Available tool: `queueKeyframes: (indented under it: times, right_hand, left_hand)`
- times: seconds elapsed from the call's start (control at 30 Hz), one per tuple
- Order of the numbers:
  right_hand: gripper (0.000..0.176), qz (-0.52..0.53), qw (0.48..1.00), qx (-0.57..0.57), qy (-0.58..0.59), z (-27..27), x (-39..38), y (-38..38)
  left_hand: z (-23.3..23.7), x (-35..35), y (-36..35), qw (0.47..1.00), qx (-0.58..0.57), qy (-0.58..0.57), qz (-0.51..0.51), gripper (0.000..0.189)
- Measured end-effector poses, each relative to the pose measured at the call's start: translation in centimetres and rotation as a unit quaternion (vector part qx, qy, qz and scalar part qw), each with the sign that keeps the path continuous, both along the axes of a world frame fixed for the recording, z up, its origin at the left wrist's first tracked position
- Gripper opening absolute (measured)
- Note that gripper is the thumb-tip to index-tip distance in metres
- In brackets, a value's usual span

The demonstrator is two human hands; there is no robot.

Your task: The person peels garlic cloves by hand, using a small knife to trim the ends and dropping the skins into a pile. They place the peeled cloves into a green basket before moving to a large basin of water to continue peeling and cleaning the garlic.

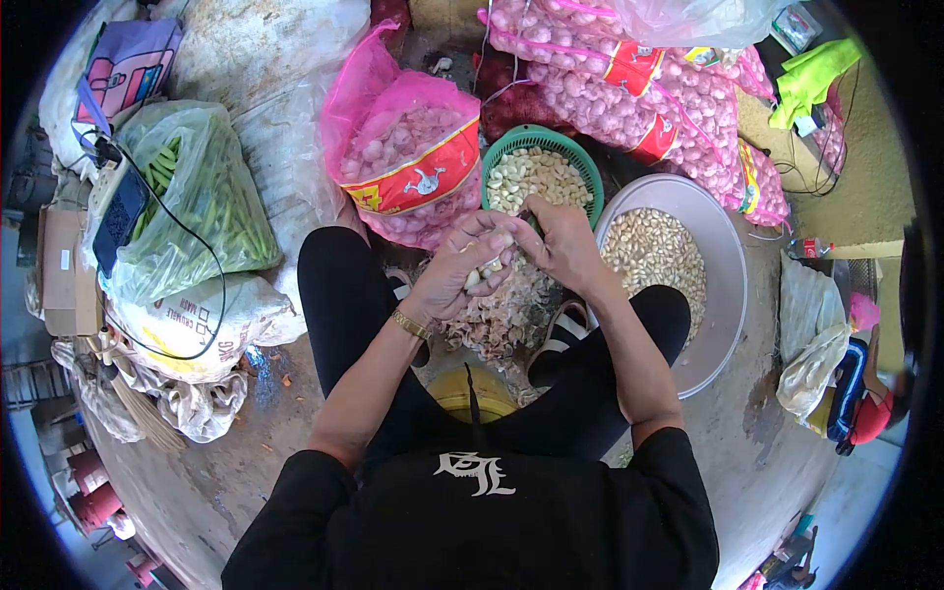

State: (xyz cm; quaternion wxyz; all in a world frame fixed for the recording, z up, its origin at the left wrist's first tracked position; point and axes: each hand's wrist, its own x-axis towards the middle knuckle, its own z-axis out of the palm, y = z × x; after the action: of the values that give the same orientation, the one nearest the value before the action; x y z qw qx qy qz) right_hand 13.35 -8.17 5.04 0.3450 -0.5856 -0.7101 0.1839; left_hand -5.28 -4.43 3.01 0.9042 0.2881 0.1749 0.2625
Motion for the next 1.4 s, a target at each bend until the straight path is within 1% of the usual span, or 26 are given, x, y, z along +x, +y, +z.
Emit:
queueKeyframes:
  times: [0.17,0.23,0.27,0.33,0.4,0.5,0.57,0.6,0.63,0.67,0.73,0.8,0.83,0.87,0.9,0.93,0.97,1.0,1.03,1.1,1.13,1.2,1.23,1.3,1.33,1.4]
  right_hand:
    - [0.031,0.005,1.0,-0.007,-0.007,0.1,-0.3,-0.4]
    - [0.032,0.017,1.0,-0.006,-0.012,0.2,-0.7,-0.8]
    - [0.033,0.029,0.999,-0.005,-0.016,0.3,-0.9,-1.0]
    - [0.034,0.038,0.999,-0.008,-0.033,0.7,-0.9,-1.3]
    - [0.035,0.045,0.998,-0.012,-0.049,0.7,-0.9,-1.5]
    - [0.037,0.073,0.993,0.019,-0.088,0.4,-1.2,-1.8]
    - [0.039,0.114,0.989,0.024,-0.089,0.4,-1.6,-2.0]
    - [0.039,0.115,0.989,0.024,-0.089,0.6,-2.0,-2.3]
    - [0.039,0.138,0.983,0.007,-0.119,0.8,-2.4,-2.8]
    - [0.039,0.16,0.976,-0.01,-0.148,0.9,-2.6,-3.0]
    - [0.036,0.147,0.977,-0.032,-0.152,0.2,-2.7,-3.2]
    - [0.035,0.113,0.991,-0.012,-0.068,-0.2,-2.3,-2.9]
    - [0.031,0.098,0.995,-0.021,-0.014,-0.3,-2.2,-2.8]
    - [0.031,0.099,0.995,-0.019,-0.015,-0.3,-2.0,-2.7]
    - [0.029,0.085,0.993,-0.051,0.061,-0.4,-1.9,-2.7]
    - [0.026,0.069,0.985,-0.084,0.135,-0.4,-1.7,-2.7]
    - [0.022,0.06,0.983,-0.063,0.159,-0.4,-1.6,-2.6]
    - [0.022,0.06,0.983,-0.063,0.159,-0.3,-1.5,-2.5]
    - [0.022,0.044,0.986,-0.057,0.152,-0.1,-1.4,-2.3]
    - [0.023,0.017,0.989,-0.064,0.135,0.1,-1.3,-1.9]
    - [0.023,0.016,0.989,-0.064,0.135,-0.1,-1.2,-1.8]
    - [0.022,0.022,0.987,-0.026,0.156,-0.6,-1.5,-1.5]
    - [0.022,0.023,0.987,-0.025,0.156,-0.5,-1.5,-1.5]
    - [0.023,0.026,0.989,-0.043,0.142,0.1,-1.6,-1.7]
    - [0.023,0.026,0.989,-0.043,0.141,0.3,-1.6,-1.8]
    - [0.022,0.038,0.991,-0.083,0.102,0.6,-1.4,-1.9]
  left_hand:
    - [-0.8,0.5,-0.1,1.0,0.013,0.005,0.024,0.023]
    - [-1.2,0.8,0.2,0.998,0.009,0.01,0.067,0.02]
    - [-1.3,0.8,0.1,0.998,0.009,0.011,0.068,0.02]
    - [-0.7,0.9,0.0,0.994,-0.022,0.013,0.105,0.019]
    - [-0.9,0.6,0.0,0.996,-0.011,-0.001,0.092,0.019]
    - [-1.0,0.2,0.1,0.997,0.004,-0.013,0.08,0.017]
    - [-1.4,-0.1,0.7,0.997,0.008,-0.011,0.081,0.015]
    - [-1.7,-0.3,1.6,0.992,-0.017,-0.053,0.109,0.014]
    - [-1.9,-0.5,2.2,0.985,-0.042,-0.095,0.138,0.012]
    - [-2.1,-0.9,2.5,0.985,-0.041,-0.095,0.14,0.012]
    - [-1.0,-1.3,2.7,0.982,-0.046,-0.134,0.125,0.01]
    - [-1.9,-1.4,1.9,0.984,-0.039,-0.119,0.127,0.012]
    - [-2.1,-1.4,1.6,0.994,-0.026,-0.023,0.107,0.016]
    - [-2.2,-1.5,1.5,0.994,-0.012,0.074,0.086,0.019]
    - [-1.7,-1.7,1.7,0.99,0.018,0.124,0.058,0.034]
    - [-1.3,-2.0,1.8,0.991,0.017,0.124,0.057,0.034]
    - [-0.9,-2.3,2.0,0.991,0.03,0.128,0.003,0.036]
    - [-0.7,-2.5,2.1,0.989,0.043,0.133,-0.049,0.038]
    - [-1.0,-2.5,2.0,0.989,0.043,0.134,-0.049,0.038]
    - [-1.4,-2.0,1.4,0.983,0.073,0.137,-0.095,0.041]
    - [-1.4,-1.5,1.1,0.983,0.073,0.137,-0.096,0.041]
    - [-1.1,-0.6,0.6,0.993,0.029,0.116,-0.016,0.042]
    - [-1.0,-0.5,0.6,0.993,0.029,0.115,-0.015,0.042]
    - [-1.0,-0.3,0.7,0.999,-0.001,0.042,0.0,0.033]
    - [-1.3,-0.4,0.8,0.999,-0.001,0.041,0.001,0.033]
    - [-1.8,-0.5,0.8,0.999,-0.039,-0.005,-0.007,0.026]
